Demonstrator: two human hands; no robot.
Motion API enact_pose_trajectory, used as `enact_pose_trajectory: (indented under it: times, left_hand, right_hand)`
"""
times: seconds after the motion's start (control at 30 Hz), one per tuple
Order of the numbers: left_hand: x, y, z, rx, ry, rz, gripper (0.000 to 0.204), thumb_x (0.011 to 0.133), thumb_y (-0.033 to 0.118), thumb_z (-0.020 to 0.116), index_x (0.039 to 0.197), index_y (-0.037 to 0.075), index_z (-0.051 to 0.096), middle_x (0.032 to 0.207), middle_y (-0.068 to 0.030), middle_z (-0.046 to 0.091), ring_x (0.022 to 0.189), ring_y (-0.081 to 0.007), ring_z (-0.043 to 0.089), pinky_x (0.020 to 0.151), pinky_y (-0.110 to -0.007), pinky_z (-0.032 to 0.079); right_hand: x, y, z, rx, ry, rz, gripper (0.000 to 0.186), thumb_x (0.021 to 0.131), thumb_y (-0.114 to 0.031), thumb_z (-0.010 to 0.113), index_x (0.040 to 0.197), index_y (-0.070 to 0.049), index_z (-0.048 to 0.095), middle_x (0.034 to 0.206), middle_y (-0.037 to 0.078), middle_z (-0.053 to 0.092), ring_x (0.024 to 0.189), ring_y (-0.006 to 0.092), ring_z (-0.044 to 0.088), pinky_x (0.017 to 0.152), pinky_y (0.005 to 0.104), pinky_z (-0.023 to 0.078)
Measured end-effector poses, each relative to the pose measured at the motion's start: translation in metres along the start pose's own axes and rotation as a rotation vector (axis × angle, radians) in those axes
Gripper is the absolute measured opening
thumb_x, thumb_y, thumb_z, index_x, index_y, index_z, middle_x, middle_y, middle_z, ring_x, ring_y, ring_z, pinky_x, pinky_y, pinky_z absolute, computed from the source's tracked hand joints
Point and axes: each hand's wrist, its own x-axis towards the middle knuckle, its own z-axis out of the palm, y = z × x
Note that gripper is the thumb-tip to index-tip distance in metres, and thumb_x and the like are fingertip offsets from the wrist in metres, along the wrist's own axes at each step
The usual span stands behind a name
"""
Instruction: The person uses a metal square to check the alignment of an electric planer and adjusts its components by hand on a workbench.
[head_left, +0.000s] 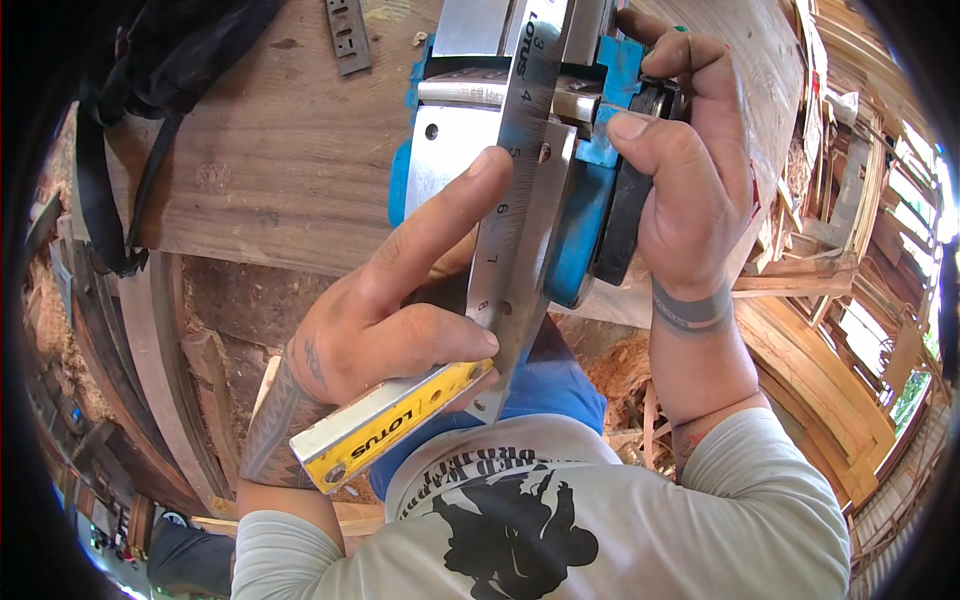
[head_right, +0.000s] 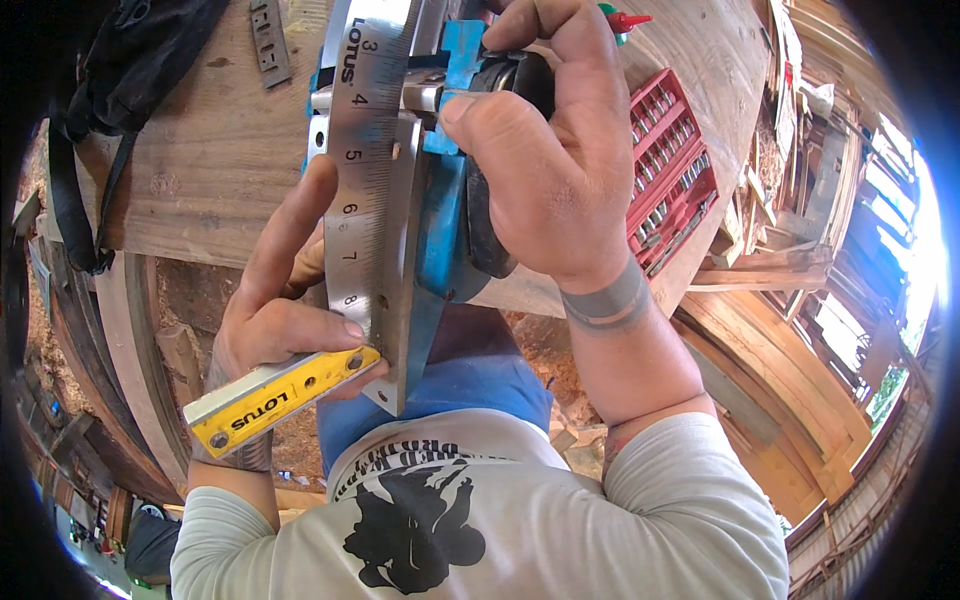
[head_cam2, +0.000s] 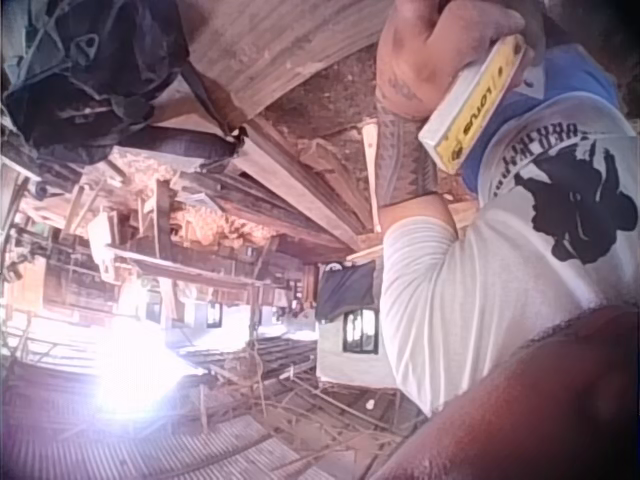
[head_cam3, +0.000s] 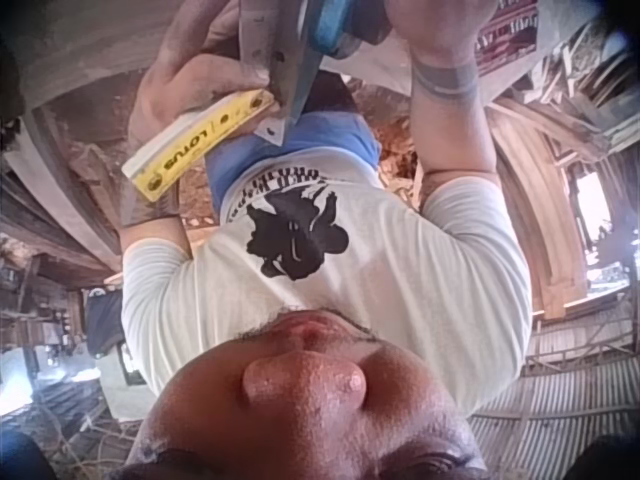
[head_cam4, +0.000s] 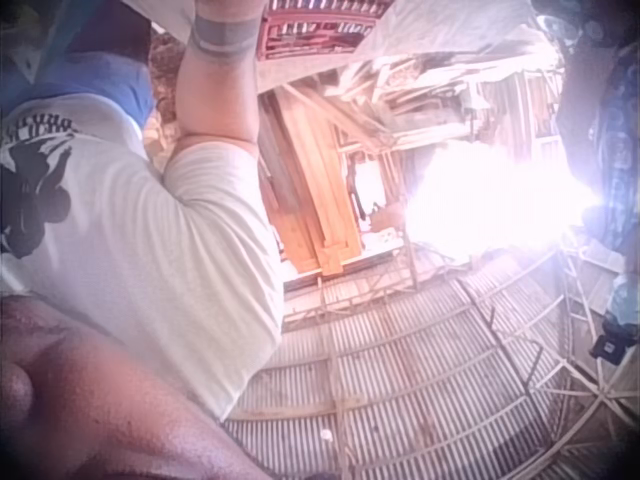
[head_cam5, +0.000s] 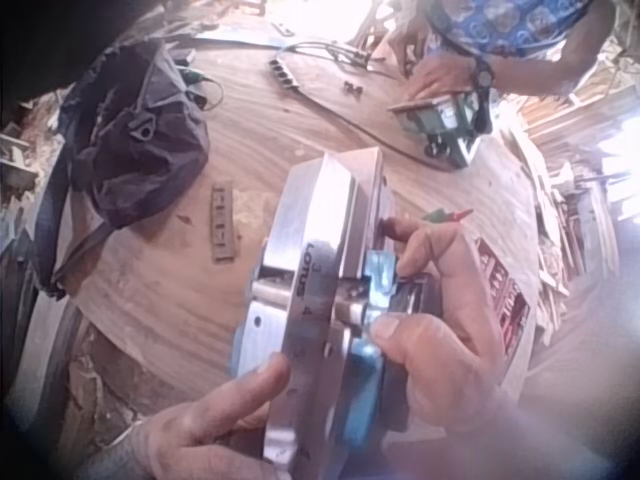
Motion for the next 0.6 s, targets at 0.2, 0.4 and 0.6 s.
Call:
enact_pose_trajectory:
  times: [0.2, 0.4, 0.6]
  left_hand:
    - [0.007, -0.01, -0.01, 0.217, -0.142, 0.295, 0.117, 0.058, -0.011, 0.071, 0.168, 0.014, 0.039, 0.162, -0.0221, 0.05, 0.133, -0.0333, 0.065, 0.11, -0.039, 0.055]
    - [0.023, -0.024, -0.024, 0.452, -0.292, 0.744, 0.07, 0.063, 0.001, 0.091, 0.127, 0.019, 0.072, 0.172, -0.0185, 0.037, 0.145, -0.0404, 0.055, 0.117, -0.044, 0.05]
    - [0.013, -0.021, -0.021, 0.575, -0.23, 0.72, 0.04, 0.063, 0.01, 0.1, 0.096, 0.019, 0.079, 0.174, -0.0193, 0.031, 0.149, -0.0463, 0.048, 0.118, -0.048, 0.049]
  right_hand:
    - [-0.001, 0.003, -0.002, 0.053, 0.031, 0.029, 0.036, 0.084, 0.002, 0.055, 0.118, -0.006, 0.044, 0.149, 0.02, 0.04, 0.118, 0.0249, 0.063, 0.106, 0.039, 0.05]
    - [0.003, 0.015, -0.01, -0.033, 0.032, -0.07, 0.038, 0.084, -0.002, 0.054, 0.121, -0.003, 0.048, 0.146, 0.021, 0.048, 0.123, 0.0252, 0.059, 0.111, 0.0384, 0.044]
    - [-0.003, -0.017, 0.011, 0.106, -0.002, 0.074, 0.036, 0.085, 0.0, 0.056, 0.119, -0.006, 0.045, 0.147, 0.019, 0.042, 0.118, 0.0266, 0.063, 0.106, 0.0394, 0.049]
